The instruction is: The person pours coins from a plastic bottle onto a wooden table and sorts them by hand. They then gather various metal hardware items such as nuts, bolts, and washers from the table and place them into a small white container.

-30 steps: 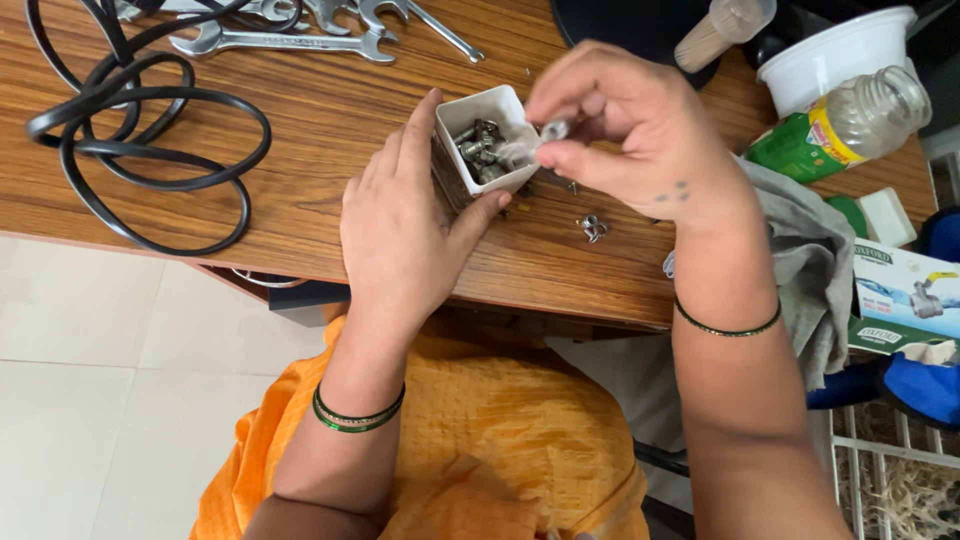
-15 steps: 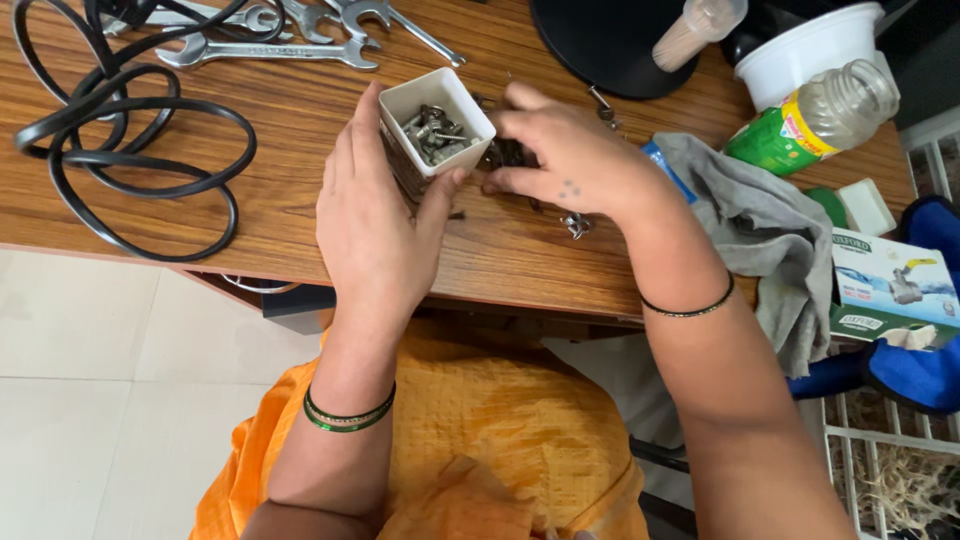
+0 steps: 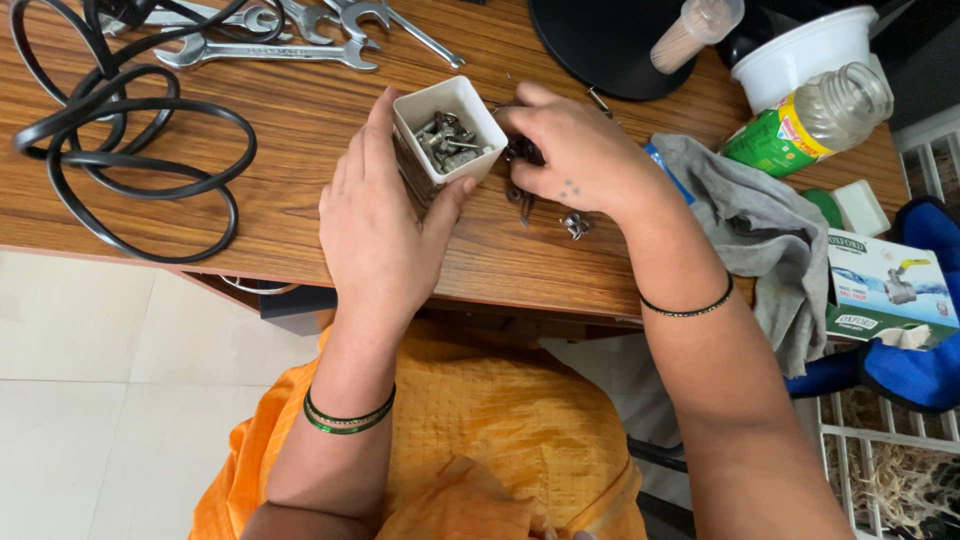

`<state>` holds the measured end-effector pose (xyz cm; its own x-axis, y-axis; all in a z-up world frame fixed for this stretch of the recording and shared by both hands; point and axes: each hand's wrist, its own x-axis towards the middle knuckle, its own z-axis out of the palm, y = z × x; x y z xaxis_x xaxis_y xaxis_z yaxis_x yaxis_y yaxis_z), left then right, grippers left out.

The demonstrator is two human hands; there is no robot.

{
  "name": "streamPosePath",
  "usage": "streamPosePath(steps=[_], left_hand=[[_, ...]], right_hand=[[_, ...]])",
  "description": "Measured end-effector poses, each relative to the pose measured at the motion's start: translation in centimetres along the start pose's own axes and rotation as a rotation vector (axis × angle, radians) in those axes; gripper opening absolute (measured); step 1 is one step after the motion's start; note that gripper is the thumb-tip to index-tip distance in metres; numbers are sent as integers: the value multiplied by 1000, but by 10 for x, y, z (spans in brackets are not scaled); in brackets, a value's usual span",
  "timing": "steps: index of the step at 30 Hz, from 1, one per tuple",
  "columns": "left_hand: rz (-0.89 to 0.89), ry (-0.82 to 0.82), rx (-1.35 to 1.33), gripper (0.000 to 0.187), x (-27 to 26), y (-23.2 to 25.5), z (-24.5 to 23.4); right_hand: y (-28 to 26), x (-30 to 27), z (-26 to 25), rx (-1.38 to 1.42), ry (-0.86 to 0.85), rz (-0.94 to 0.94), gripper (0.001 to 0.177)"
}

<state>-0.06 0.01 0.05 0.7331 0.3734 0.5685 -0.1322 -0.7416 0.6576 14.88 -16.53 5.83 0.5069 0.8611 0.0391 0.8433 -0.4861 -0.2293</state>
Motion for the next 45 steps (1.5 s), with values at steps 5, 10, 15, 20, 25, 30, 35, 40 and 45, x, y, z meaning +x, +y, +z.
streamPosePath(steps=[5, 10, 15, 20, 25, 30, 35, 40, 45], left_hand=[[-1, -7, -4, 86, 0, 0, 0], [6, -4, 2, 87, 0, 1, 0], [-1, -14, 11, 87, 1, 1, -1], [-8, -21, -7, 85, 1, 3, -1], [4, -15, 7, 86, 1, 2, -1], [10, -20, 5, 87, 1, 2, -1], [-4, -34, 6, 88, 1, 2, -1], [12, -19, -3, 87, 0, 0, 0], [17, -10, -7, 87, 0, 1, 0]], right_hand=[[5, 1, 1, 13, -6, 34, 31], [17, 1, 8, -11, 84, -50, 27], [19, -6, -4, 110, 244, -47, 15], [-3, -9, -13, 480, 504, -149, 14], [-24, -10, -16, 442, 467, -372, 17], [-14, -10, -14, 347, 446, -291, 14], [4, -13, -21, 203, 87, 81, 54], [-3, -1, -3, 50, -25, 24, 99], [-5, 0, 2, 89, -64, 78, 59]])
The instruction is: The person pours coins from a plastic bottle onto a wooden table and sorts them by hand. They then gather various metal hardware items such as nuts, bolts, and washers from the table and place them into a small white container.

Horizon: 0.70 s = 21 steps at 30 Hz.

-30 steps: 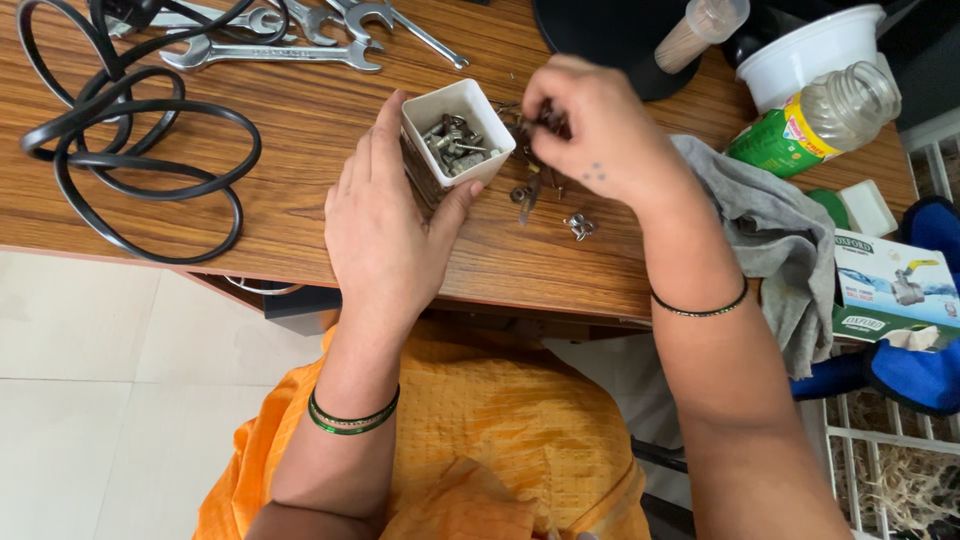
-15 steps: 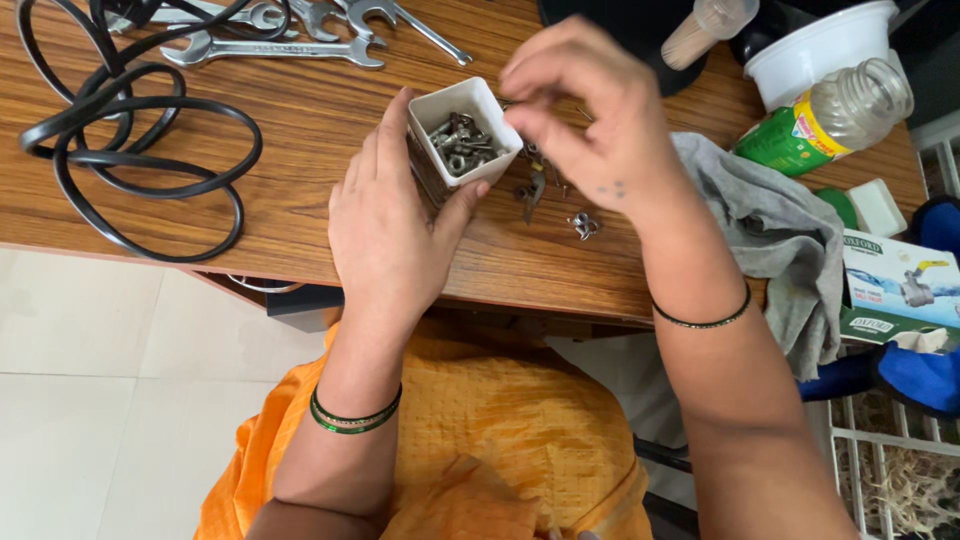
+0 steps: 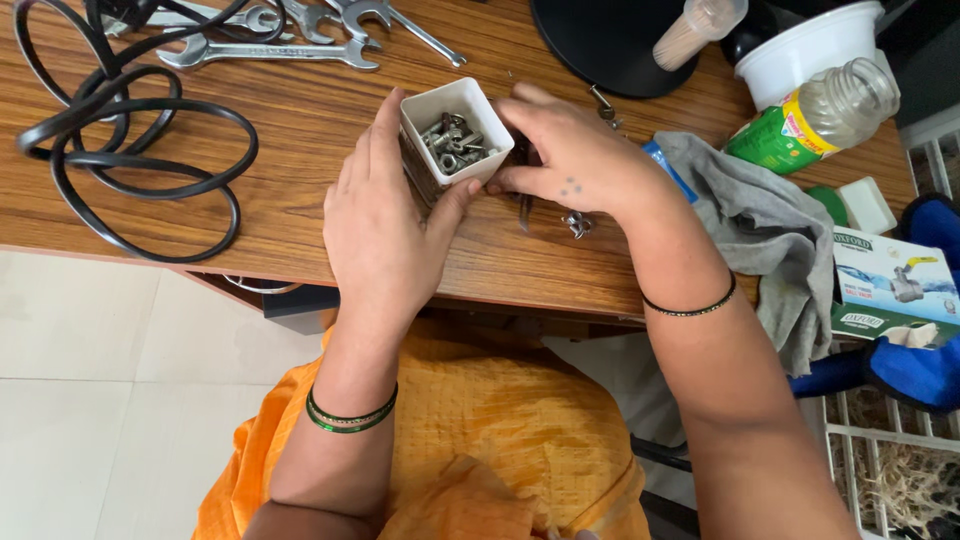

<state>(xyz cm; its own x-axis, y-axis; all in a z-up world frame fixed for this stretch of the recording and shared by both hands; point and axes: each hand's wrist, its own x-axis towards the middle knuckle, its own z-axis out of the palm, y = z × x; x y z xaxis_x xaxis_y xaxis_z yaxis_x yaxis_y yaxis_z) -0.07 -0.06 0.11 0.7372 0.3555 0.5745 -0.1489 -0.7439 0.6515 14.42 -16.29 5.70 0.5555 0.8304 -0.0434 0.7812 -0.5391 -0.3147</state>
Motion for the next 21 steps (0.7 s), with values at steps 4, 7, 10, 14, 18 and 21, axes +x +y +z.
streamPosePath(steps=[4, 7, 10, 14, 18, 21], left_hand=[[-11, -9, 3, 87, 0, 1, -1], [-22, -16, 4, 87, 1, 1, -1], [-14, -15, 14, 88, 0, 1, -1], [-14, -11, 12, 87, 0, 1, -1], [-4, -5, 16, 87, 0, 1, 0], [-9, -11, 13, 86, 0, 1, 0]], right_hand=[[-3, -1, -1, 50, 65, -50, 55], [-4, 0, -2, 90, 28, -5, 75], [4, 1, 0, 45, -16, -7, 51], [14, 4, 7, -15, 68, -200, 43], [10, 2, 4, 20, 27, -83, 35], [7, 2, 1, -9, 52, -61, 32]])
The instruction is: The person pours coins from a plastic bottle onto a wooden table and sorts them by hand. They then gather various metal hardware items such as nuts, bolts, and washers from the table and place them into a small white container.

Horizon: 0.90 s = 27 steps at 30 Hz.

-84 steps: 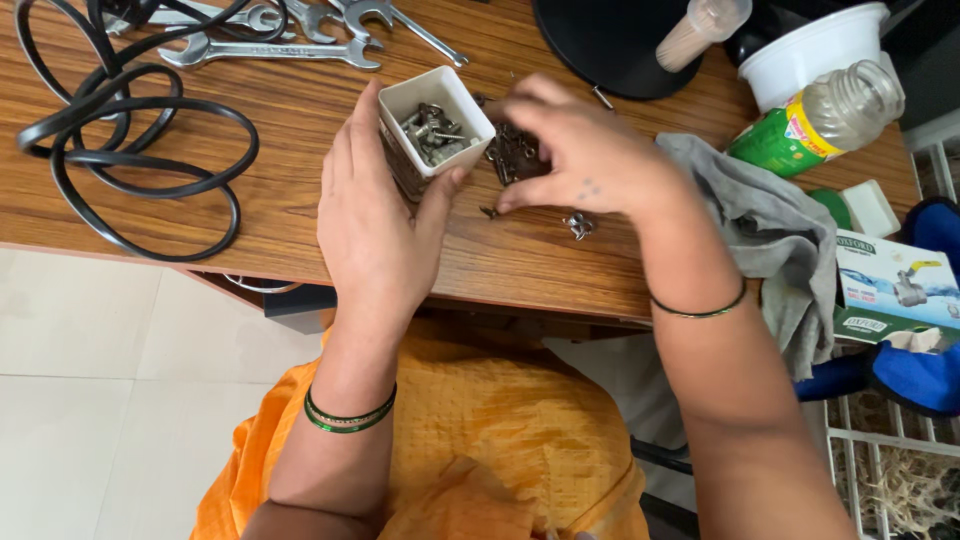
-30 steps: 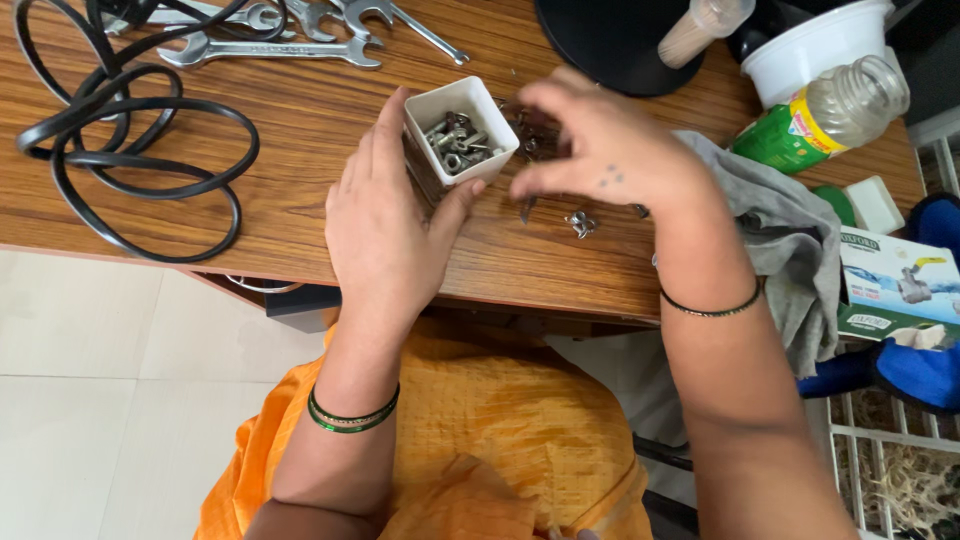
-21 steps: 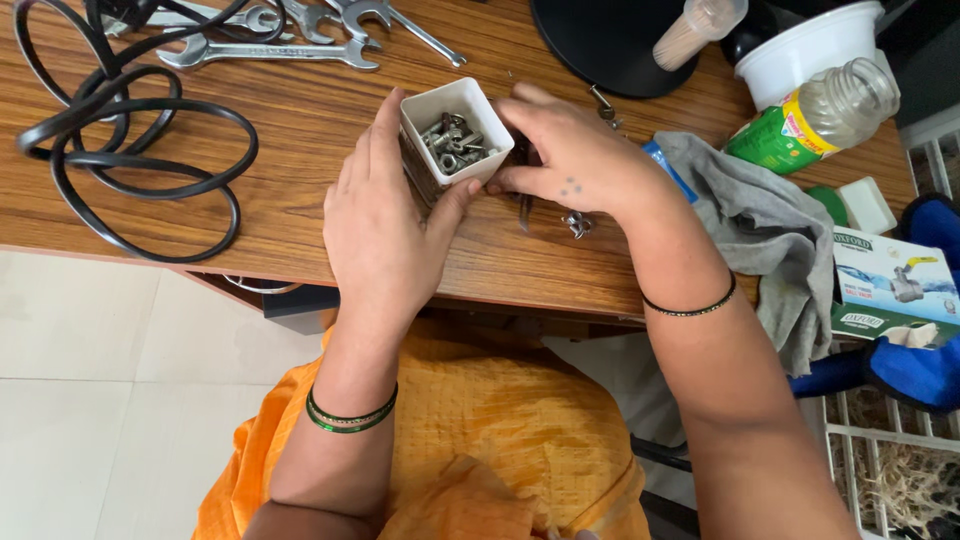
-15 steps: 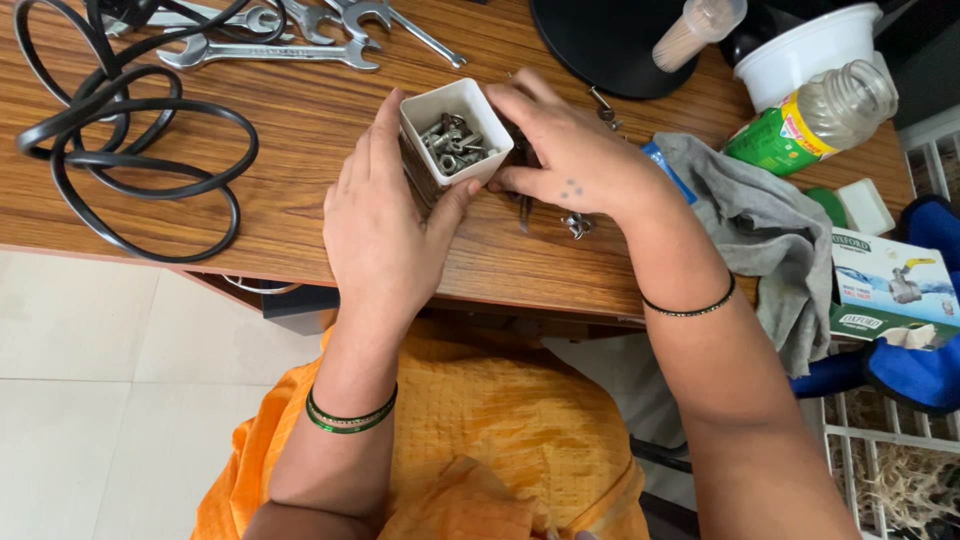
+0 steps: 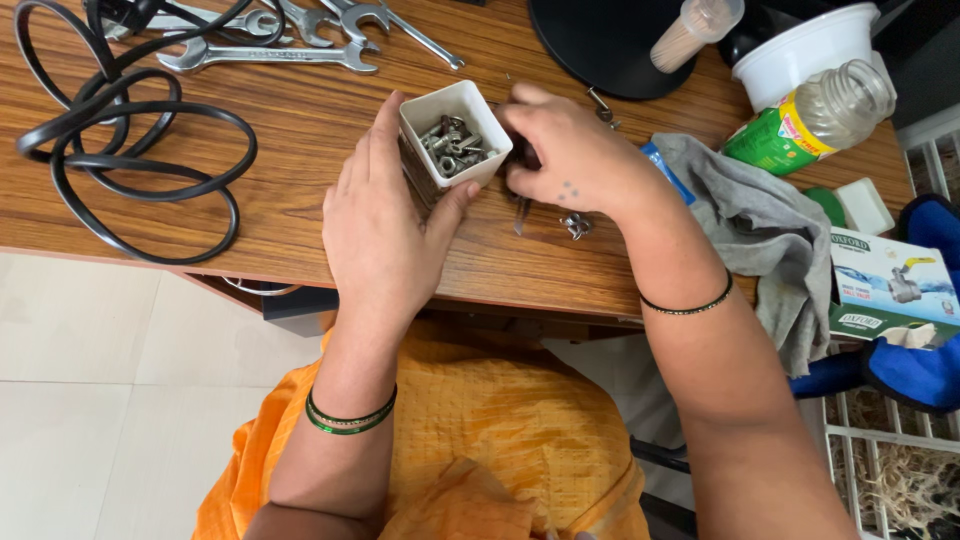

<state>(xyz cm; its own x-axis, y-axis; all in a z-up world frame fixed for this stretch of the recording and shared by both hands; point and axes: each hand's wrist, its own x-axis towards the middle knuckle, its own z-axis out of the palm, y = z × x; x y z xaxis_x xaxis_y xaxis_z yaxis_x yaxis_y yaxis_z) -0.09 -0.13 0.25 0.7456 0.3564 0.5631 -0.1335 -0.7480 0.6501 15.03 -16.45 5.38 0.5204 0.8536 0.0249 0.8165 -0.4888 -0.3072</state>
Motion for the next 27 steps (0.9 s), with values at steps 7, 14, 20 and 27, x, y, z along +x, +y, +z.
streamPosePath(steps=[7, 14, 20, 27], left_hand=[[8, 1, -10, 87, 1, 0, -1], [-3, -9, -13, 87, 0, -2, 0], [41, -11, -39, 90, 0, -8, 0], [32, -26, -166, 84, -1, -13, -3]], right_hand=[[10, -4, -9, 58, 231, -139, 25], [-7, -14, -21, 346, 389, -397, 18], [6, -16, -27, 317, 389, -297, 22], [5, -77, -52, 218, -9, 205, 36]])
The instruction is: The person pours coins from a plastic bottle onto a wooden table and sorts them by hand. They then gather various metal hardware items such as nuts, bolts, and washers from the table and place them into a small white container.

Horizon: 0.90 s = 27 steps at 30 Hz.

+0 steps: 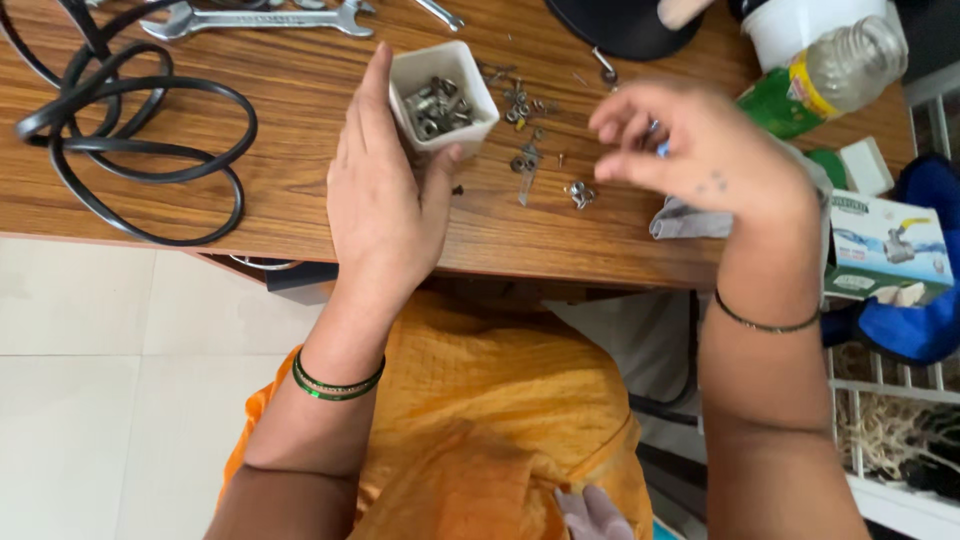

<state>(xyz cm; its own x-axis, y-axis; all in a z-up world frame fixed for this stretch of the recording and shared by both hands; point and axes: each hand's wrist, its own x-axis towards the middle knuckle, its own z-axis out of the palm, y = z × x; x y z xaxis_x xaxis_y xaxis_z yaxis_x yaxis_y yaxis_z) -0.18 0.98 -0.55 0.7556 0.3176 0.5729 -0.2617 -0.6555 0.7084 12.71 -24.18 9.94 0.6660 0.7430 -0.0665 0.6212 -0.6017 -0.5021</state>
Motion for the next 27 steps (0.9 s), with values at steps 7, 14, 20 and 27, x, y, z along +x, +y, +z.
streamPosePath(steps=[7, 14, 20, 27], left_hand=[[164, 171, 86, 73, 1, 10, -6], [25, -153, -107, 26, -2, 31, -13], [94, -291, 199, 24, 0, 25, -18], [59, -332, 253, 6, -3, 25, -6]], right_hand=[[-12, -26, 45, -147, 40, -30, 27], [14, -18, 91, 70, 391, -62, 22], [46, -28, 81, 1468, 434, 18, 17], [41, -43, 79, 639, 437, 20, 12]])
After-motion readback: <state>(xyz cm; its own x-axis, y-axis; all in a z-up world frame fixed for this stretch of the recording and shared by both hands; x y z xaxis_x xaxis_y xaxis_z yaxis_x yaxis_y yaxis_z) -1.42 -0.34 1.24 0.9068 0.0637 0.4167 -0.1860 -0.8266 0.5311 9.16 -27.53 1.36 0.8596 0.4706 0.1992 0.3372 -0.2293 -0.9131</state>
